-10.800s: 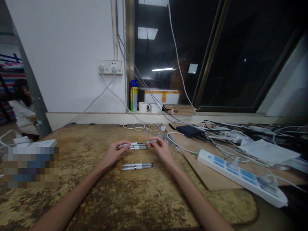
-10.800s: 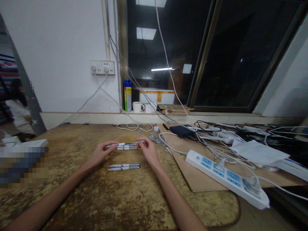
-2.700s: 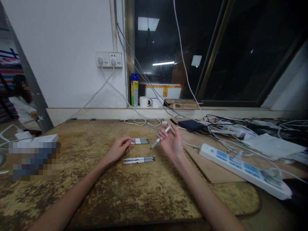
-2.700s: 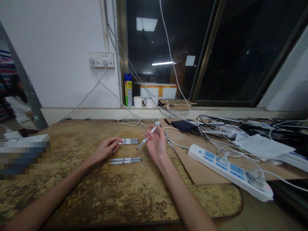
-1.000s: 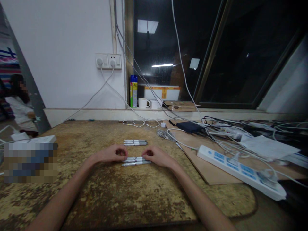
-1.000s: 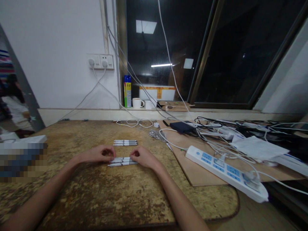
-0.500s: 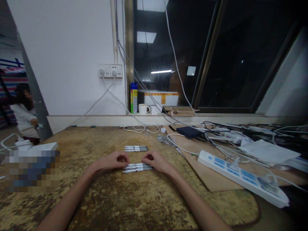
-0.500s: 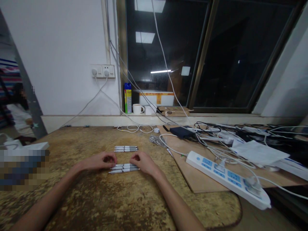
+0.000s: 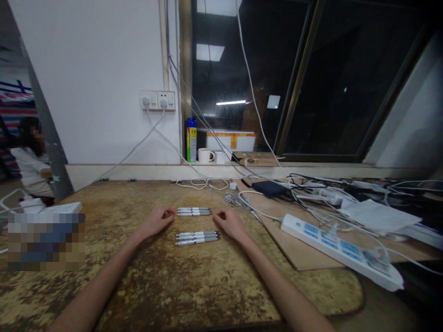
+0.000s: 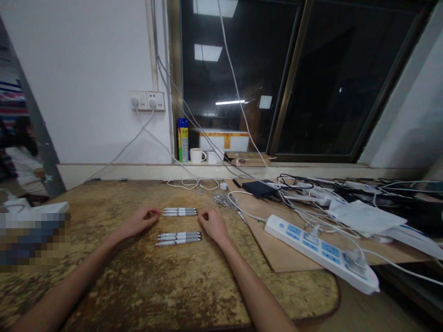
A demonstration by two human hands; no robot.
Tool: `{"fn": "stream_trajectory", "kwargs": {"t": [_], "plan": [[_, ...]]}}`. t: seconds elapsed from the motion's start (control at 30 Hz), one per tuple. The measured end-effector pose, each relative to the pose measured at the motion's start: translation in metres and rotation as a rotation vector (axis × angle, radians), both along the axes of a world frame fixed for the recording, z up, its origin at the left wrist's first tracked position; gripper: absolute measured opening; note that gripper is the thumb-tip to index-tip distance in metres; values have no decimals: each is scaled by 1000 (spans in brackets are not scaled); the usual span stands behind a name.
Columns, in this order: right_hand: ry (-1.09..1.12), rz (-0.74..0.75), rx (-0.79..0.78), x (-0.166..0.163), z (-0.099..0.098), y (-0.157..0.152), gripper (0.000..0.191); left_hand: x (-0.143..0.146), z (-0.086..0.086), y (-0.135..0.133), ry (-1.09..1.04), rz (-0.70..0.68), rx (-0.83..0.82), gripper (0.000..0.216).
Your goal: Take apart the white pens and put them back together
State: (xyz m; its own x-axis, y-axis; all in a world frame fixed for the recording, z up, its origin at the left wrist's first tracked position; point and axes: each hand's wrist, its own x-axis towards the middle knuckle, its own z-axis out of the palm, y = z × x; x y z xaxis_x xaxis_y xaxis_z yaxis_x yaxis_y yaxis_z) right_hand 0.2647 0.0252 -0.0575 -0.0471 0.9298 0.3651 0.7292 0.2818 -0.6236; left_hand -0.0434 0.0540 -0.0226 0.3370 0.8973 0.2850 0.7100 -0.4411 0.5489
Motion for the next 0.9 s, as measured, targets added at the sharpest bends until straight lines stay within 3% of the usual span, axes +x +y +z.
{"fn": "stream_trajectory", "kwargs": {"t": [0.23, 0.47, 0.9], "plan": [[0, 16, 15, -2, -2, 0, 24, 2, -6, -1, 102, -9, 51, 39], [80, 63, -40, -4, 2, -2, 26, 0, -13, 2, 75, -38, 58, 32], [274, 104, -78, -4, 2, 3, 26, 5, -10, -1, 54, -87, 15, 27]]}}
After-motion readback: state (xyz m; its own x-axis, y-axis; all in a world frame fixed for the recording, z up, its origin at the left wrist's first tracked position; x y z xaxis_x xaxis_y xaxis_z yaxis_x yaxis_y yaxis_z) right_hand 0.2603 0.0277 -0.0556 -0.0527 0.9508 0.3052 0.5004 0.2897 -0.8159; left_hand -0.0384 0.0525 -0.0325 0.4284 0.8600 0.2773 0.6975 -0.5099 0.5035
